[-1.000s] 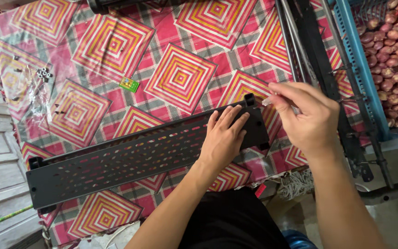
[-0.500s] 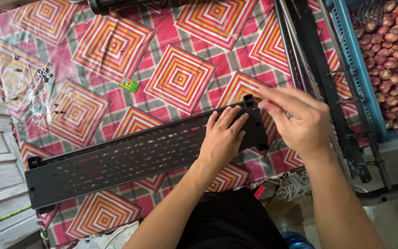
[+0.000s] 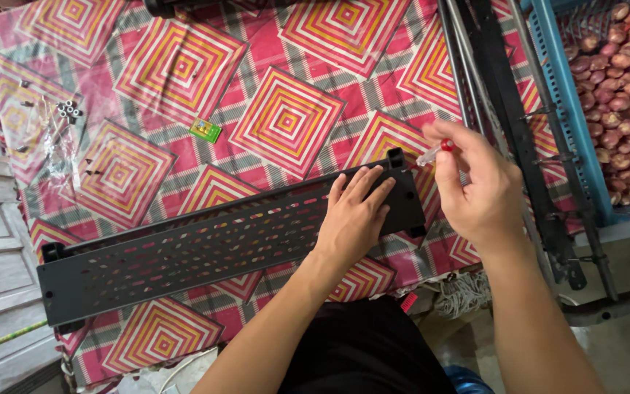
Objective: The person assembles a black perforated metal rack on a patterned mat, attaching end brackets to shelf panels and driving screws with a small screwdriver, then aligning and joining panels and rails together.
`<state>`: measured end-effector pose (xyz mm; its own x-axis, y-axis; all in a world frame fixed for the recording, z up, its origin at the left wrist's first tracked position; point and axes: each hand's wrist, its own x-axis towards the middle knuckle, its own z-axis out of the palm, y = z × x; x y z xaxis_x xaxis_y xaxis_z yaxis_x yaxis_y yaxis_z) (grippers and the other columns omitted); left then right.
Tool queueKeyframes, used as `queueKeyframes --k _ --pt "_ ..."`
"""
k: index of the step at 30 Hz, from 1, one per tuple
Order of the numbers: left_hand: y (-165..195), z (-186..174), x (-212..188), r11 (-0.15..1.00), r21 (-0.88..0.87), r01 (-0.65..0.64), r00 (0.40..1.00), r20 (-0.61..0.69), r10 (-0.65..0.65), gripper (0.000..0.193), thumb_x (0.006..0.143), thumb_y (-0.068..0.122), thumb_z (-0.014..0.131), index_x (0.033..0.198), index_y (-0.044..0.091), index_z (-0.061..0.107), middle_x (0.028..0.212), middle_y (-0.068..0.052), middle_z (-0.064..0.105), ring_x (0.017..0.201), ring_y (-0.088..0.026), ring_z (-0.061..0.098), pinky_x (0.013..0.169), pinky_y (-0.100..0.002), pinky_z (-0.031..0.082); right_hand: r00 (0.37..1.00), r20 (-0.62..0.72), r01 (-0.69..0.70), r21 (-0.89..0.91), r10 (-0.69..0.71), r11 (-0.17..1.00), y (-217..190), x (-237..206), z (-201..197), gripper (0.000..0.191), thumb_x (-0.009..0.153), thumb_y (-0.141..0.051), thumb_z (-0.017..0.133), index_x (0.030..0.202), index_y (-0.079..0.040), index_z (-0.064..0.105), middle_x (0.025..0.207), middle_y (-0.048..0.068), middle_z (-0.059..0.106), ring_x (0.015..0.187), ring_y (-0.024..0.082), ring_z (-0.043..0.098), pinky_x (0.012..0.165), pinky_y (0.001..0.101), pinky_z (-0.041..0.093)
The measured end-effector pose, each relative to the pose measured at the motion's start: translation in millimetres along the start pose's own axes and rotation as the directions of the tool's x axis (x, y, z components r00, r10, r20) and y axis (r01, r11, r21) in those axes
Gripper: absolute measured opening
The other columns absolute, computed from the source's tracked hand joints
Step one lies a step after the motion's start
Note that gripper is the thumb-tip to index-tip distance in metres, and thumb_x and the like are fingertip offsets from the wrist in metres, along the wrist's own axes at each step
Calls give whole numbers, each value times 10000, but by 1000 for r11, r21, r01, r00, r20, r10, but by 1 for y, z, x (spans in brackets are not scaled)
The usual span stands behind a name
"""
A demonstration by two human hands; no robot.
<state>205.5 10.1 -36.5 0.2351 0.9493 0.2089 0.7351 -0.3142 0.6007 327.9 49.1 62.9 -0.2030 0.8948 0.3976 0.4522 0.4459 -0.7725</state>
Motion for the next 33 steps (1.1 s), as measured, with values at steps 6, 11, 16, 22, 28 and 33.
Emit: queueKeyframes --k 6,11,16,22,28,33 --pt "1 -1 1 1000 -2 -4 1000 -5 4 370 704 132 506 1068 104 441 1147 -85 387 1090 -235 347 900 -416 229 976 49 216 -225 -210 950 -1 1 2 277 612 -63 642 868 -26 543 848 190 443 710 225 512 602 264 448" --pt "0 0 -1 1000 -4 1 1000 -7 -1 367 705 133 506 1065 106 441 1147 -82 389 1090 -232 347 901 -414 229 992 64 120 -239 -107 964 3 -4 0 195 730 -38 621 911 -30 548 884 90 566 768 172 569 638 252 459" --pt "0 0 0 1000 -3 4 1000 -7 -4 370 699 131 510 1061 105 443 1142 -81 391 1085 -230 349 901 -412 229 979 58 204 -180 -197 962 3 -2 -1 157 719 36 496 875 18 500 934 153 525 843 241 541 687 289 449" --pt "0 -1 0 1000 7 7 1000 -14 -7 371 691 134 515 1055 107 446 1137 -81 395 1082 -229 352 899 -407 232 1000 -31 -8 -124 5 992 6 -3 5 126 771 0 555 894 -5 530 866 100 537 759 138 545 630 216 441" --pt "-1 0 -1 1000 -27 2 1000 -27 -3 363 703 128 513 1059 106 448 1139 -80 396 1086 -228 352 903 -407 227 980 -124 -108 326 155 939 9 1 5 137 731 -38 405 866 -20 419 853 1 514 747 44 498 665 162 416" --pt "-2 -1 -2 1000 -8 2 1000 -19 -3 370 698 131 517 1060 103 445 1144 -82 392 1086 -229 350 903 -404 233 988 103 -54 -453 112 890 18 1 5 108 714 -80 569 801 -17 568 743 102 537 643 209 506 598 307 410"
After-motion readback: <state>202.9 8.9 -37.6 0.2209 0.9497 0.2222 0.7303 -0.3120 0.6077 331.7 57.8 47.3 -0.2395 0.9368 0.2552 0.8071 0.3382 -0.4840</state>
